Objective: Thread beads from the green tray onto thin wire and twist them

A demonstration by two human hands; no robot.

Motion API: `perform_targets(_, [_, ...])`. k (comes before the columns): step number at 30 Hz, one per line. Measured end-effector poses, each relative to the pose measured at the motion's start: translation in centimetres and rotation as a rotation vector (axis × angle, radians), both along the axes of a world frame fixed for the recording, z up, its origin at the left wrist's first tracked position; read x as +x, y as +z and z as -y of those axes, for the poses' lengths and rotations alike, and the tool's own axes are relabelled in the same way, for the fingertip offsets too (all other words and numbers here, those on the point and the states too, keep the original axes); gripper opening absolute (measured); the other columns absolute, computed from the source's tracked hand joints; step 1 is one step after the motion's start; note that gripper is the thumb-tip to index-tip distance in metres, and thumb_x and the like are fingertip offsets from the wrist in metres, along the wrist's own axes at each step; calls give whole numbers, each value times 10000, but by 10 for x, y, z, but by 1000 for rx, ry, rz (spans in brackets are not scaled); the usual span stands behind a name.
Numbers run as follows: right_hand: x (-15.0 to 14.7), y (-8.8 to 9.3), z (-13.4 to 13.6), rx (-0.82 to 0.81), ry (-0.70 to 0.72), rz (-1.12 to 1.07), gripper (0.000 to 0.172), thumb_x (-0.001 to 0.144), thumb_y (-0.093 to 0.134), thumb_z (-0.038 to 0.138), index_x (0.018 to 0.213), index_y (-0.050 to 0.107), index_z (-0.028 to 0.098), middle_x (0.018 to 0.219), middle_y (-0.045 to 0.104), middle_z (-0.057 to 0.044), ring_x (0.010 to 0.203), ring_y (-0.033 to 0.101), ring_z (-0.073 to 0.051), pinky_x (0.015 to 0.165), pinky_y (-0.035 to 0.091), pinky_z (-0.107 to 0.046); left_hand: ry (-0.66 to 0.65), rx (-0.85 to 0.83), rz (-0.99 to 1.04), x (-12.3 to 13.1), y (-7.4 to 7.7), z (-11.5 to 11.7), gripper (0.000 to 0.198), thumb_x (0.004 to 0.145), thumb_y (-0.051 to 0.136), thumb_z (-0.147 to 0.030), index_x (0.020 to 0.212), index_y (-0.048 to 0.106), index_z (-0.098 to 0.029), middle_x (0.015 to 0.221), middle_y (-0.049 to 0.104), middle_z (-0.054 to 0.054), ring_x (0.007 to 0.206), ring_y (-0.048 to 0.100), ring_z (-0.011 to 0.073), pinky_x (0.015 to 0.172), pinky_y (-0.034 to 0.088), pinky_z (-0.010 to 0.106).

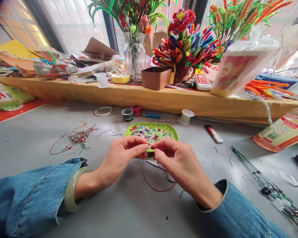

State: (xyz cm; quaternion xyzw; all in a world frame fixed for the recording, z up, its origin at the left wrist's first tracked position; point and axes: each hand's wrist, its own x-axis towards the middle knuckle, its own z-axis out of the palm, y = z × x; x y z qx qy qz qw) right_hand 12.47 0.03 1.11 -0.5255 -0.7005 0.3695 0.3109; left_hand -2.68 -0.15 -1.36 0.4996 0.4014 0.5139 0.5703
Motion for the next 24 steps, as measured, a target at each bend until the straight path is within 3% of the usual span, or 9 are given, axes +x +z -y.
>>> perform_targets(9, [-1, 8, 2, -20, 18, -19, 120, 707, 513, 272, 703, 586, 177, 542, 487, 33, 485, 417, -73, 424, 331, -176, -5, -5, -11, -1, 2, 3, 161, 669, 600, -274, 750, 597, -135, 739, 588, 21, 675, 521, 98, 652, 446, 233])
perform_targets(24, [3, 7, 1, -162, 69, -181, 89, 708, 479, 182, 764, 548, 173, 528, 522, 35, 479, 437, -75, 444, 346, -186, -13, 24, 14, 0, 4, 3, 141, 672, 587, -271, 744, 594, -150, 720, 583, 8, 630, 527, 98, 620, 447, 242])
